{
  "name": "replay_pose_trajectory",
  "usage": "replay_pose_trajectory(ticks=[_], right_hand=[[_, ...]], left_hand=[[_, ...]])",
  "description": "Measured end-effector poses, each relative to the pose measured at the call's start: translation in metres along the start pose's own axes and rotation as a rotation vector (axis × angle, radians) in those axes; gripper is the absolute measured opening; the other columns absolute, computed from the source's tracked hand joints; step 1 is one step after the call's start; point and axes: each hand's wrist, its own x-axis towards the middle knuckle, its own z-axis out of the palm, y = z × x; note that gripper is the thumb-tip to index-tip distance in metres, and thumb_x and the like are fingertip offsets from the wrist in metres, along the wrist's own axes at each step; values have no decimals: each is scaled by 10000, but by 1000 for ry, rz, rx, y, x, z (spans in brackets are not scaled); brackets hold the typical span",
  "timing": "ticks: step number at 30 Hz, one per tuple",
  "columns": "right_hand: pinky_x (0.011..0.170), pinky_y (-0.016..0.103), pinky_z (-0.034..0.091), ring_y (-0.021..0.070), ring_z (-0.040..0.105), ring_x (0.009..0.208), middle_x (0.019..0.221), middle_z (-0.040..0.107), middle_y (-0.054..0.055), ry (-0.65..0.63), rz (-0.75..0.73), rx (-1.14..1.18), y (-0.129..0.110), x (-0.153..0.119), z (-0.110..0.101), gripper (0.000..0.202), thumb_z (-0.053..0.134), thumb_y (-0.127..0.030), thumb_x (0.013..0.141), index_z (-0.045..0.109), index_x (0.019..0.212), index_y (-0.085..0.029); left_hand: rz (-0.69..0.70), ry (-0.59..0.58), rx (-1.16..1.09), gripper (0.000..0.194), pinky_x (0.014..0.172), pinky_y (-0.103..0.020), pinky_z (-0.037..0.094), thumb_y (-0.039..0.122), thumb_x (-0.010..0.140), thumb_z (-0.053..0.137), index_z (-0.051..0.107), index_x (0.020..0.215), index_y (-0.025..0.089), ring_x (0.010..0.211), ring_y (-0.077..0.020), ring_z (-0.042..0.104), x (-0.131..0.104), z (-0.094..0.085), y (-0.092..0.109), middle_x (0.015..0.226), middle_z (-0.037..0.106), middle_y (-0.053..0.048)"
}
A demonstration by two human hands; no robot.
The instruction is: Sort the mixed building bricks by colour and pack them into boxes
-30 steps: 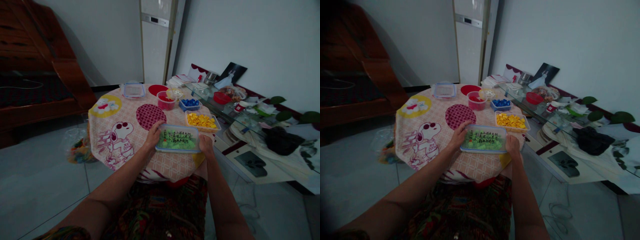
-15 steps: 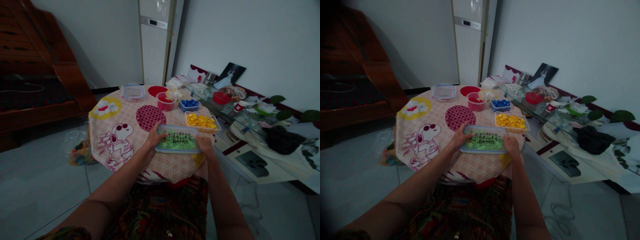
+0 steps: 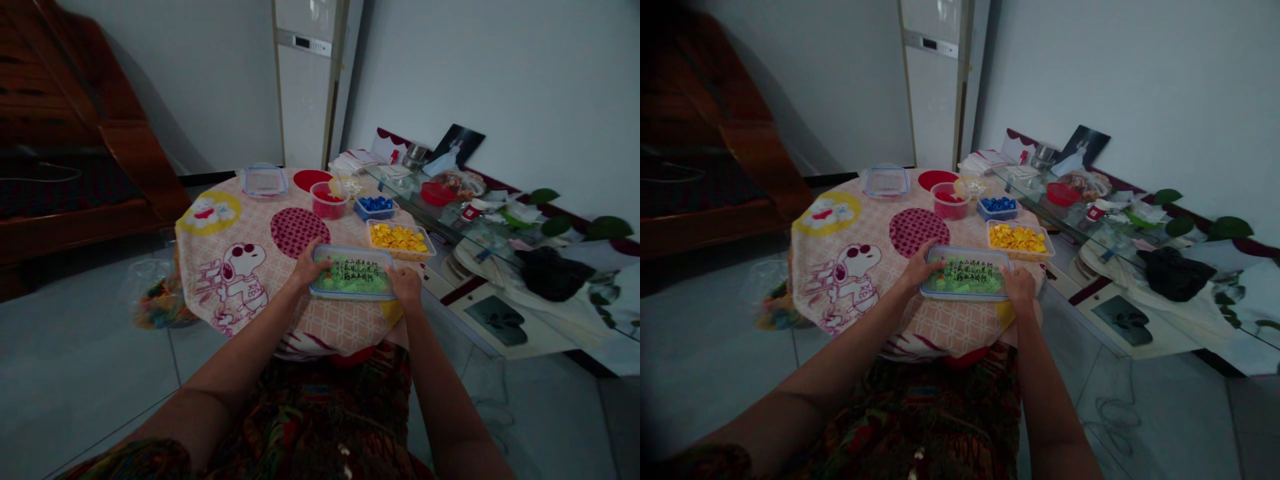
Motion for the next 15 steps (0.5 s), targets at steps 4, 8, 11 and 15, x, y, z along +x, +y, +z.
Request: replay_pose_trajectory(ticks=[4,8,11,15], right_hand=[[838,363,479,285,677,950,1045,737,192,37,82,-6,-10,-4,-4,469,624,-526,907,684,1111,-108],[827,340,445,258,647,906,962,735,167,30,-36,-66,-15,-5,-7,362,553,-472,958,705,891,-150],[786,334,432,246,634,838,906,736,161,-13,-78,-98,-14,-4,-8,365,530,-437,973,695,804,-159],[753,356,443,257,646,781,831,727,166,-83,-77,-106,-13,0,-9,407,491,-432,997,692,766,-164]], left_hand=[[39,-1,8,891,1108,-497,487,306,639,838,548,1475,202,1222,-324,628,1,-1,-4,1354,648,-123],[54,2,8,867,1129,-504,468,309,640,840,568,1457,203,1249,-333,613,2,0,-7,1366,645,-124],[48,19,30,855,1135,-511,461,311,634,842,582,1442,206,1265,-342,601,2,0,-6,1388,632,-123],[55,19,63,869,1144,-513,448,315,622,839,579,1441,186,1285,-351,584,2,-1,-3,1421,611,-133]])
